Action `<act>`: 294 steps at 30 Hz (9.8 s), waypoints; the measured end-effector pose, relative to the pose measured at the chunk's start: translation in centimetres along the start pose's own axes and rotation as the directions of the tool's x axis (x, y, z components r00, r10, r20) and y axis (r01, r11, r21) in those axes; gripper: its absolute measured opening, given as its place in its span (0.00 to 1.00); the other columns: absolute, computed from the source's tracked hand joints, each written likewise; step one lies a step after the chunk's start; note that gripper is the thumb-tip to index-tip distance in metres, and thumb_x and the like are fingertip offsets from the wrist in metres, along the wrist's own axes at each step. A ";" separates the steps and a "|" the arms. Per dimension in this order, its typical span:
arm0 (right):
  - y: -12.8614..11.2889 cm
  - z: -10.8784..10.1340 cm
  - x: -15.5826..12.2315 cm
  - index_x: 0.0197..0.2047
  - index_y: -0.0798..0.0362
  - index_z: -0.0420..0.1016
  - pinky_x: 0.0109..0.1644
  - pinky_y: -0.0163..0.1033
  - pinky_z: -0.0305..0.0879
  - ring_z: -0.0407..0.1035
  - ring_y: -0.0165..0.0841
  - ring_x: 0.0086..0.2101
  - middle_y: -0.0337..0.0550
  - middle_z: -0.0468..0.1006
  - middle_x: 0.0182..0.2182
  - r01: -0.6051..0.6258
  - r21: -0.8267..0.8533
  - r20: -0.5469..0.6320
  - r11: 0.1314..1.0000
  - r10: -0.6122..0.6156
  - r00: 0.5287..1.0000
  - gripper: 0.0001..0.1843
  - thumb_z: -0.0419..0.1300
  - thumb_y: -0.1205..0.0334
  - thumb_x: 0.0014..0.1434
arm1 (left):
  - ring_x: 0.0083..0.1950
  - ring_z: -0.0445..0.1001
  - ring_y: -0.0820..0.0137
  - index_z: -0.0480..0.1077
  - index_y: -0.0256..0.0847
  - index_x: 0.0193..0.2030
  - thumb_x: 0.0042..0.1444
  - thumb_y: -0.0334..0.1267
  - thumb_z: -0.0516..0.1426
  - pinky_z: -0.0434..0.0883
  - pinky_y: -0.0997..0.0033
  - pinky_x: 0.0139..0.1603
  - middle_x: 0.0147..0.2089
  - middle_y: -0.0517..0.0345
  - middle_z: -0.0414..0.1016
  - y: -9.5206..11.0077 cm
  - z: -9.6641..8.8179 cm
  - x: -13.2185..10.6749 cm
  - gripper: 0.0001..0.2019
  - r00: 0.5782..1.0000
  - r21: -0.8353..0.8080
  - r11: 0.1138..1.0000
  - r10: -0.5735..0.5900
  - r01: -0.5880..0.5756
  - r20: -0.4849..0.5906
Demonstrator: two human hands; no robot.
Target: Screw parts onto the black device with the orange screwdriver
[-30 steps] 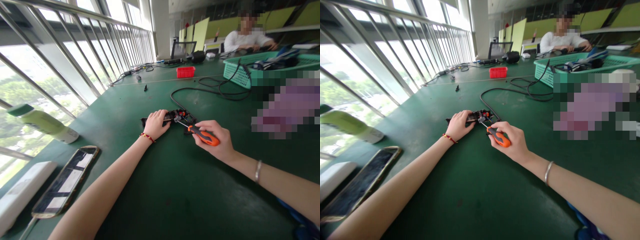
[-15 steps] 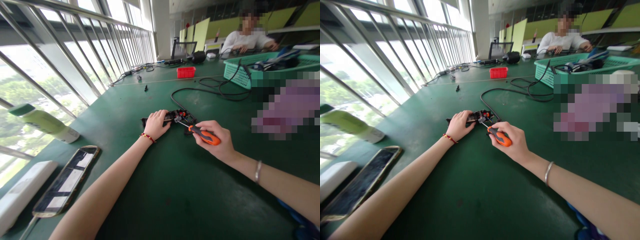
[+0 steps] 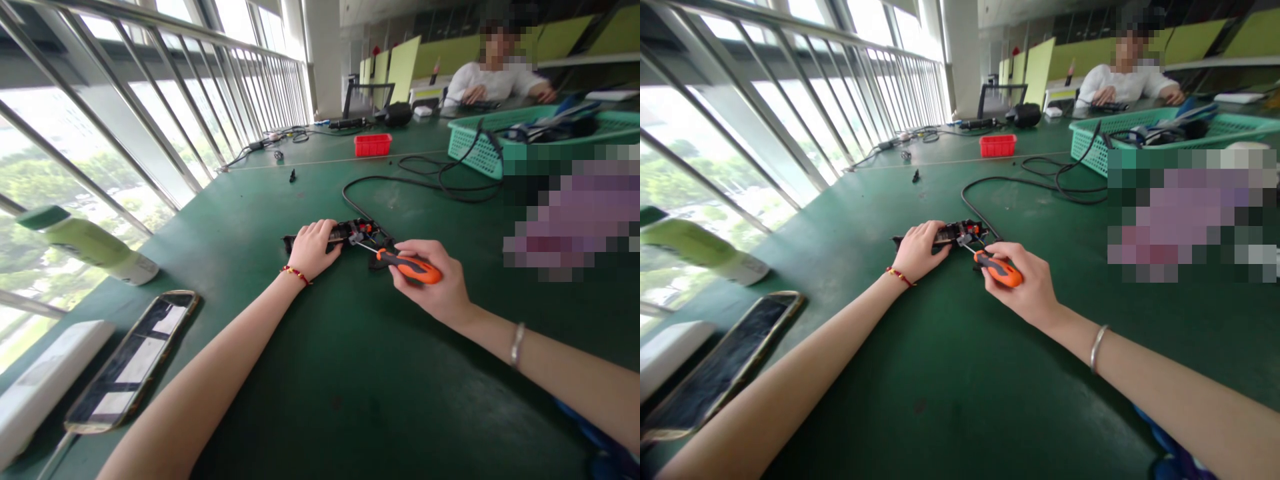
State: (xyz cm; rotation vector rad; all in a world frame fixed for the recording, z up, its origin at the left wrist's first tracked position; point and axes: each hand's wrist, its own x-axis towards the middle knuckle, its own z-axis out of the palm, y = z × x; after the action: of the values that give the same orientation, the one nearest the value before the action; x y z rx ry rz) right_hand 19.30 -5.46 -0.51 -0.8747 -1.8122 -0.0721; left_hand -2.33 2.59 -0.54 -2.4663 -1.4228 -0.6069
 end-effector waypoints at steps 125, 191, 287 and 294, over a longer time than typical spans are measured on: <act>0.0 -0.1 -0.1 0.40 0.49 0.67 0.34 0.35 0.70 0.73 0.31 0.30 0.38 0.77 0.31 -0.053 0.051 0.139 0.997 0.046 0.989 0.12 0.59 0.67 0.50 | 0.48 0.68 0.62 0.61 0.39 0.51 0.56 0.41 0.50 0.62 0.63 0.48 0.47 0.52 0.71 0.0 0.0 0.0 0.17 1.000 -0.015 1.000 0.000 0.000 0.018; 0.5 0.1 0.0 0.38 0.53 0.66 0.31 0.34 0.65 0.69 0.28 0.26 0.39 0.75 0.30 0.160 0.055 0.373 0.986 -0.169 0.912 0.08 0.57 0.66 0.53 | 0.47 0.68 0.62 0.61 0.38 0.50 0.55 0.41 0.51 0.62 0.62 0.48 0.47 0.52 0.71 0.1 0.1 0.1 0.17 1.000 -0.007 1.000 0.002 -0.002 0.008; -0.3 0.2 -0.2 0.43 0.48 0.66 0.37 0.35 0.70 0.72 0.31 0.30 0.38 0.74 0.31 -0.152 0.120 -0.035 0.981 0.158 0.987 0.16 0.61 0.68 0.50 | 0.45 0.69 0.62 0.62 0.39 0.48 0.55 0.41 0.52 0.65 0.65 0.44 0.43 0.53 0.71 0.6 -0.4 0.0 0.15 0.999 0.024 0.999 0.033 -0.033 0.019; -0.2 0.2 -0.2 0.42 0.49 0.65 0.30 0.32 0.67 0.68 0.26 0.22 0.31 0.71 0.22 -0.137 0.128 0.052 0.982 0.131 0.990 0.16 0.62 0.68 0.49 | 0.45 0.70 0.63 0.62 0.39 0.49 0.54 0.41 0.52 0.65 0.65 0.44 0.44 0.54 0.72 0.5 -0.2 0.0 0.16 0.999 0.035 0.999 0.036 -0.036 0.006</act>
State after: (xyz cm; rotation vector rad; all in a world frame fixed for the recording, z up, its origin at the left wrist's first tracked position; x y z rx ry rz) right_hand 19.10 -5.64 -0.70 -0.9079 -1.7716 0.1513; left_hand -1.96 2.26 -0.32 -2.4624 -1.3762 -0.5629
